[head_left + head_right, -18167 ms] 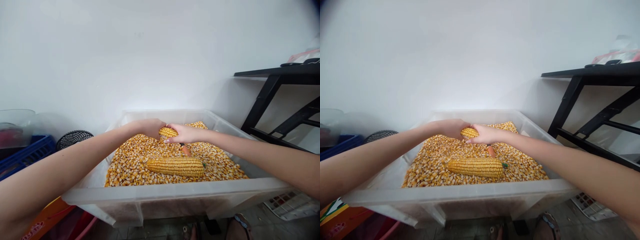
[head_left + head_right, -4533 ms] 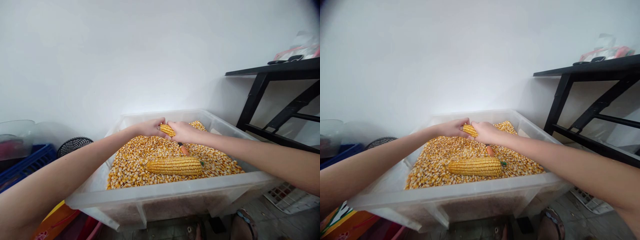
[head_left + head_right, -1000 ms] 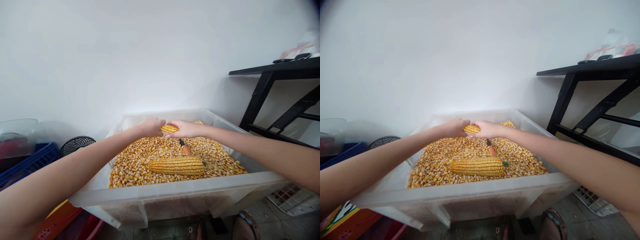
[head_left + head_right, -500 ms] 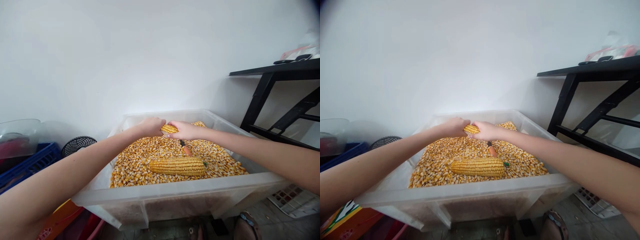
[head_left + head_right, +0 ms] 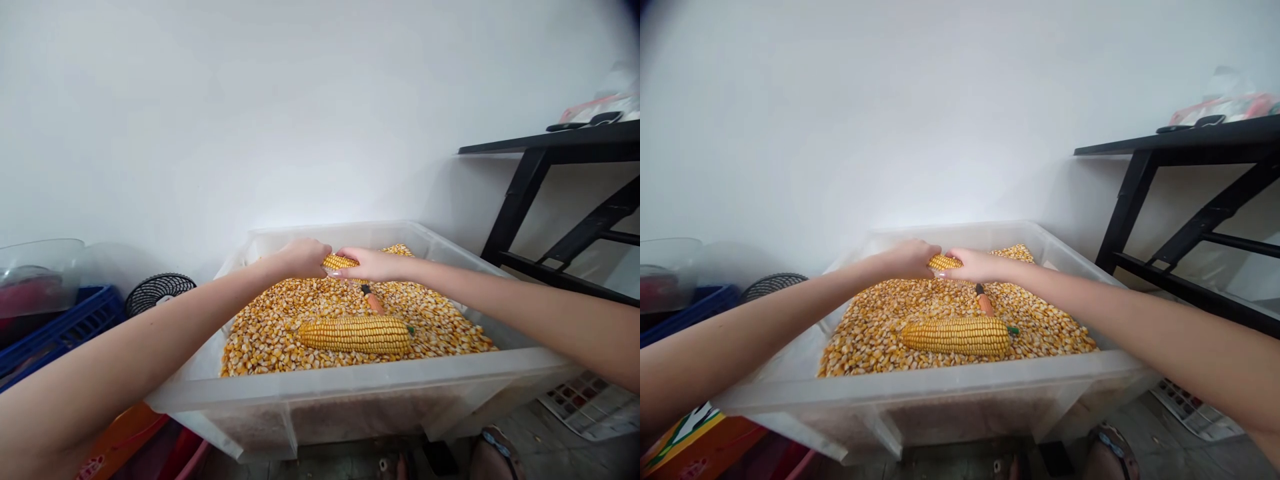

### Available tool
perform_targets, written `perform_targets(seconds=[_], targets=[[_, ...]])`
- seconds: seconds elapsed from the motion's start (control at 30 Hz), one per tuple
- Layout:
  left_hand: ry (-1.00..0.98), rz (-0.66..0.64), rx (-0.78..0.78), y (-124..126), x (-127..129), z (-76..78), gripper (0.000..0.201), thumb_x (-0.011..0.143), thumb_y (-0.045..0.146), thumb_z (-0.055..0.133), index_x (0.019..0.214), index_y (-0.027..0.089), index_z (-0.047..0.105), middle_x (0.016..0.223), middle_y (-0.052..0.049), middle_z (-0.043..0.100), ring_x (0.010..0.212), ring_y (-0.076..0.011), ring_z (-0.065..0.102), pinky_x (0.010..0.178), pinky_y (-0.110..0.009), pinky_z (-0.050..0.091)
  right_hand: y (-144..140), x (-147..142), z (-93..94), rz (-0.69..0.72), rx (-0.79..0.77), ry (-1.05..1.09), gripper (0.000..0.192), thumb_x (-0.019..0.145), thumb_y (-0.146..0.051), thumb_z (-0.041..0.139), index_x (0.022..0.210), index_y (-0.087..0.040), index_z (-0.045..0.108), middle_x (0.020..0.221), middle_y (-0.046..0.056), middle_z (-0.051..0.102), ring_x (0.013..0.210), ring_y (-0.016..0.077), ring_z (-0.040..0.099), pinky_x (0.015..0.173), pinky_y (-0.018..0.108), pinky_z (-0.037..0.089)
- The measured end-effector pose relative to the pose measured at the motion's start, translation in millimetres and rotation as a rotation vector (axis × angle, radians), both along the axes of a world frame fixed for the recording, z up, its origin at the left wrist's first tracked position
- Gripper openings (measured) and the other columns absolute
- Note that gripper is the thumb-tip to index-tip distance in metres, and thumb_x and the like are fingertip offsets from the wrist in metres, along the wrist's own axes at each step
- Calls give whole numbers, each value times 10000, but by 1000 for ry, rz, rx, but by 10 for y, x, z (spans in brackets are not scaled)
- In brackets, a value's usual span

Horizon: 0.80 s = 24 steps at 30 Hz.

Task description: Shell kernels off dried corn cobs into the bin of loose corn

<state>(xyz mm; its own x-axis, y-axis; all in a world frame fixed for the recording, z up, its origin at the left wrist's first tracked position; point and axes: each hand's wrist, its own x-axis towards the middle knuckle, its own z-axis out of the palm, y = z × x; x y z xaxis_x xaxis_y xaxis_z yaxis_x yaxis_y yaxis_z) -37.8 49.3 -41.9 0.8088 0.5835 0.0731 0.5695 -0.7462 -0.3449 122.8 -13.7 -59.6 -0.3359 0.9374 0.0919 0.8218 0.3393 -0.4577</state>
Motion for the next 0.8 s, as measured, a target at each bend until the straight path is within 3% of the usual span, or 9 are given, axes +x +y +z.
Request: perform_targets(seconds=[0.17, 0.33, 0.4, 0.5, 0.67, 0.8], targets=[[-15, 41, -33, -9, 20, 13, 390, 656, 445, 510, 931, 174, 564, 792, -76, 633, 683, -191, 577, 531, -258, 365, 28, -33, -46, -90, 131, -63, 621, 664, -526, 569, 1151, -154, 465, 1159, 134, 544, 1020, 277, 521, 837, 374, 410], [22, 5, -45, 8, -8, 1, 414, 642, 431, 510, 973, 192, 574, 832, -74, 642, 701, -196, 577, 535, -257, 376, 52, 113, -8, 139, -113, 32, 761, 682, -520, 559, 1303, -145, 330, 1365, 109, 338, 1199, 240, 379, 958, 323, 348], [45, -4, -37, 22, -25, -10, 408, 631, 425, 511, 963, 199, 581, 829, -70, 646, 697, -202, 576, 532, -262, 379, 44, 136, 7, 201, -151, 18, 741, 703, -459, 560, 1321, -142, 304, 1370, 97, 332, 1218, 225, 353, 984, 311, 318], [55, -15, -30, 21, -38, 4, 408, 630, 405, 503, 969, 193, 583, 835, -74, 649, 695, -201, 577, 529, -260, 381, 20, 83, 3, 180, -57, -46, 646, 720, -405, 544, 1271, -122, 360, 1283, 111, 437, 1147, 224, 426, 957, 316, 338], [49, -5, 0, -7, -36, 62, 426, 640, 373, 478, 1002, 174, 580, 835, -87, 649, 697, -206, 578, 547, -269, 397, -19, -13, -10, 50, 58, -133, 614, 705, -424, 543, 1223, -147, 366, 1086, 115, 563, 915, 239, 554, 763, 349, 433], [53, -17, -19, 12, -39, 43, 448, 627, 396, 490, 1008, 181, 583, 841, -87, 650, 701, -206, 576, 545, -268, 394, -17, 36, 15, 150, -53, -39, 729, 651, -513, 588, 1249, -165, 356, 1224, 101, 487, 1065, 240, 487, 866, 320, 404]])
